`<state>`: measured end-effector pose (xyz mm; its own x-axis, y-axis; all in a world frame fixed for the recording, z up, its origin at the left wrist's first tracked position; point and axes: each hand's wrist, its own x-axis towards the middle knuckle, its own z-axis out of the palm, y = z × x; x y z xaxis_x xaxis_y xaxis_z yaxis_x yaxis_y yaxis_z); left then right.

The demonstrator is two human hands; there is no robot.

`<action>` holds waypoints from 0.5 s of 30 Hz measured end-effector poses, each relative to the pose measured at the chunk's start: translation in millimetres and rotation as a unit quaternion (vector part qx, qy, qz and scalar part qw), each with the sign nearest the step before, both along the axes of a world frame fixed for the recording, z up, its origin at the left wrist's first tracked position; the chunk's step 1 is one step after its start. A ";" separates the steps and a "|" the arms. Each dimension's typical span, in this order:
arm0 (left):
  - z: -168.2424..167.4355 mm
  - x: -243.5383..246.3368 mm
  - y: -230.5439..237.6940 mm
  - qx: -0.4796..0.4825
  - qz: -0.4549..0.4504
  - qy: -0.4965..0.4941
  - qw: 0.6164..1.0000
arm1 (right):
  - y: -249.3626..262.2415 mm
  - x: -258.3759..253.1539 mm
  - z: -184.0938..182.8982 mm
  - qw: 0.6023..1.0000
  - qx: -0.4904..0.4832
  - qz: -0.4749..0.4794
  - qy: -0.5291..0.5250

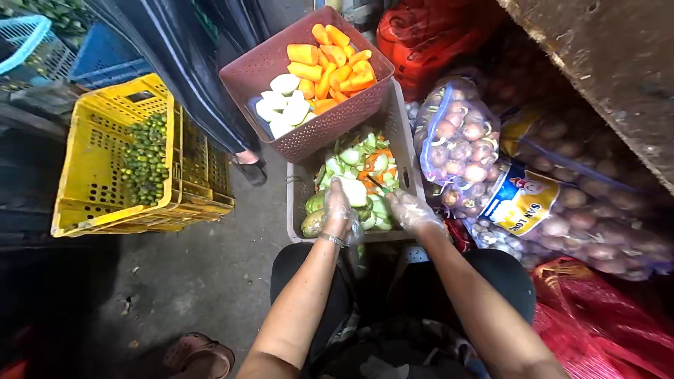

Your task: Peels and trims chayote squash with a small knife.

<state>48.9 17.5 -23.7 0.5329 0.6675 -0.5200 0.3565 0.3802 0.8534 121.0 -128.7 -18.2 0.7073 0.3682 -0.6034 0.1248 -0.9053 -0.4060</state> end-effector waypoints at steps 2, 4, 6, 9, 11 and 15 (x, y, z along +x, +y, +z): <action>-0.1 2.5 3.1 -0.057 0.009 -0.030 0.998 | -8.8 12.9 -11.0 0.999 0.027 -0.044 0.006; 2.7 0.3 5.2 -0.107 0.005 -0.057 0.993 | -13.2 3.7 -2.8 0.997 0.051 -0.053 -0.024; 8.2 2.8 5.8 -0.129 0.013 -0.076 0.989 | -13.4 -17.9 17.3 0.994 0.085 -0.002 -0.064; 5.9 2.5 3.0 -0.114 0.015 -0.076 0.991 | -17.5 -52.9 22.1 0.974 0.150 0.074 -0.154; 8.2 2.2 -0.5 -0.094 0.011 -0.068 0.993 | -18.4 -59.8 13.6 0.959 0.163 0.095 -0.210; 8.9 2.0 -3.3 -0.055 0.006 -0.043 0.998 | -13.8 -55.4 11.4 0.962 0.133 0.104 -0.214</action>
<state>50.9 14.3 -14.8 0.5700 0.6161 -0.5437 0.2789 0.4773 0.8333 65.6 -142.5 -6.8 0.7641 0.6300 -0.1386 0.4995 -0.7138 -0.4909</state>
